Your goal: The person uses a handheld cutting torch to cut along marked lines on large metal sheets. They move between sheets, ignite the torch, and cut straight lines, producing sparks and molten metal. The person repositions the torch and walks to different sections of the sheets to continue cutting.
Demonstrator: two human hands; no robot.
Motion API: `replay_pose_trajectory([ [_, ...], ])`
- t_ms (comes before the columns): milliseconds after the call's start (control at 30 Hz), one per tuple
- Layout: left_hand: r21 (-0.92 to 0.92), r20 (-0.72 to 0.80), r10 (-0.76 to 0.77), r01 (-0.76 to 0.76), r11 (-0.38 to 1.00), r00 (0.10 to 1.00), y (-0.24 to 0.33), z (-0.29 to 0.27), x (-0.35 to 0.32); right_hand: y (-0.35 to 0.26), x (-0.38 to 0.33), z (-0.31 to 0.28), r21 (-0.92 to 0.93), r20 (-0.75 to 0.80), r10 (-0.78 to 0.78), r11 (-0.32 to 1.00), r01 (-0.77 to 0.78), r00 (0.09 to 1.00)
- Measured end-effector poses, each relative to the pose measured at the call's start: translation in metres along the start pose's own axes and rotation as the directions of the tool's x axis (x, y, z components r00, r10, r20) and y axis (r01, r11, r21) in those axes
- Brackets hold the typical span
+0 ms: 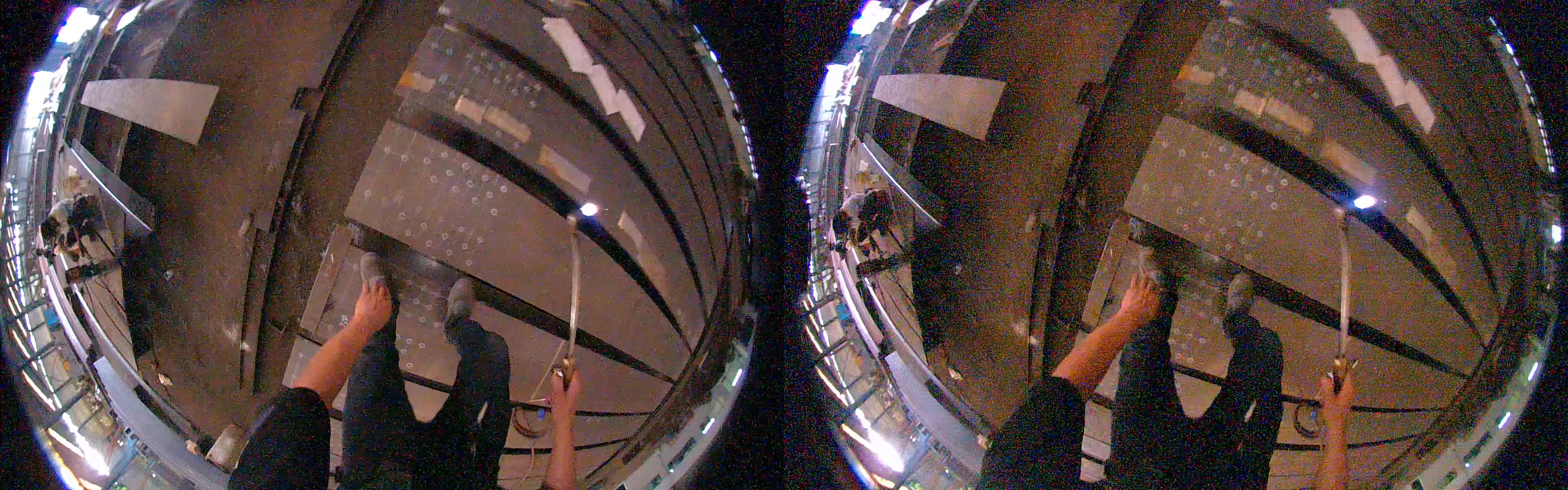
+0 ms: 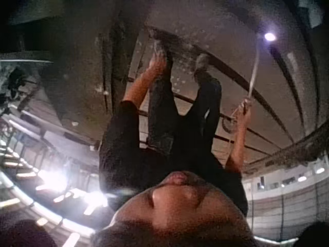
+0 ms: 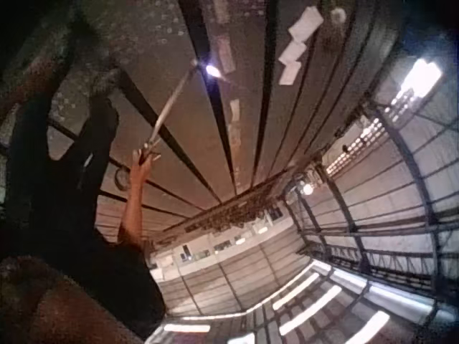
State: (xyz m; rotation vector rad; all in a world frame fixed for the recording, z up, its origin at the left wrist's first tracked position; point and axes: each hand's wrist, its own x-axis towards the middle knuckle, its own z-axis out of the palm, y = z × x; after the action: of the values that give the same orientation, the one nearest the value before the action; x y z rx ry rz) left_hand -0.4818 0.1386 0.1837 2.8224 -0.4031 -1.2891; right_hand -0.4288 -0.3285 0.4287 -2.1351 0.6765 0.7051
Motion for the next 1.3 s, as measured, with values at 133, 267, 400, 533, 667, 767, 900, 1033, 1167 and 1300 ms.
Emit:
replay_pose_trajectory([
  [133, 0.184, 0.063, -0.11, 0.097, 0.978, 0.992, -0.077, 0.057, 0.121, 0.061, 0.013, 0.033, 0.132, -0.185, 0.158, 0.982, -0.135, 0.97],
  [267, 0.3, 0.166, -0.138, 0.084, 0.95, 0.976, -0.133, 0.087, 0.217, 0.068, 0.02, 0.065, 0.189, -0.241, 0.154, 0.976, -0.109, 0.958],
  [400, 0.375, 0.209, -0.319, 0.226, 0.899, 0.925, -0.194, 0.14, 0.255, 0.107, 0.066, 0.062, 0.237, -0.263, 0.166, 0.966, -0.103, 0.951],
  [533, 0.558, 0.282, -0.41, 0.199, 0.806, 0.868, -0.189, 0.18, 0.261, 0.075, 0.074, 0.063, 0.127, -0.101, 0.087, 0.989, -0.074, 0.991],
  [667, 0.534, 0.239, -0.295, 0.128, 0.835, 0.925, -0.19, 0.161, 0.261, 0.018, 0.107, 0.099, -0.106, -0.245, -0.041, 0.994, 0.015, 0.969],
  [767, 0.529, 0.253, -0.351, 0.174, 0.831, 0.902, -0.188, 0.176, 0.251, 0.086, 0.091, 0.057, 0.08, -0.326, 0.066, 0.996, -0.042, 0.943],
  [900, 0.518, 0.131, -0.228, 0.13, 0.846, 0.965, -0.179, 0.164, 0.247, 0.105, 0.089, 0.047, 0.061, -0.276, 0.017, 0.998, -0.001, 0.961],
  [1033, 0.544, 0.079, -0.262, 0.179, 0.82, 0.962, -0.175, 0.177, 0.251, 0.124, 0.081, 0.035, 0.117, -0.305, 0.135, 0.988, -0.103, 0.943],
  [1167, 0.58, 0.079, -0.257, 0.165, 0.798, 0.963, -0.183, 0.181, 0.257, 0.022, 0.109, 0.097, 0.025, -0.18, 0.061, 0.998, -0.057, 0.982],
  [1300, 0.599, 0.23, -0.258, 0.072, 0.797, 0.938, -0.19, 0.168, 0.267, 0.071, 0.094, 0.065, 0.135, -0.161, 0.128, 0.985, -0.107, 0.979],
])
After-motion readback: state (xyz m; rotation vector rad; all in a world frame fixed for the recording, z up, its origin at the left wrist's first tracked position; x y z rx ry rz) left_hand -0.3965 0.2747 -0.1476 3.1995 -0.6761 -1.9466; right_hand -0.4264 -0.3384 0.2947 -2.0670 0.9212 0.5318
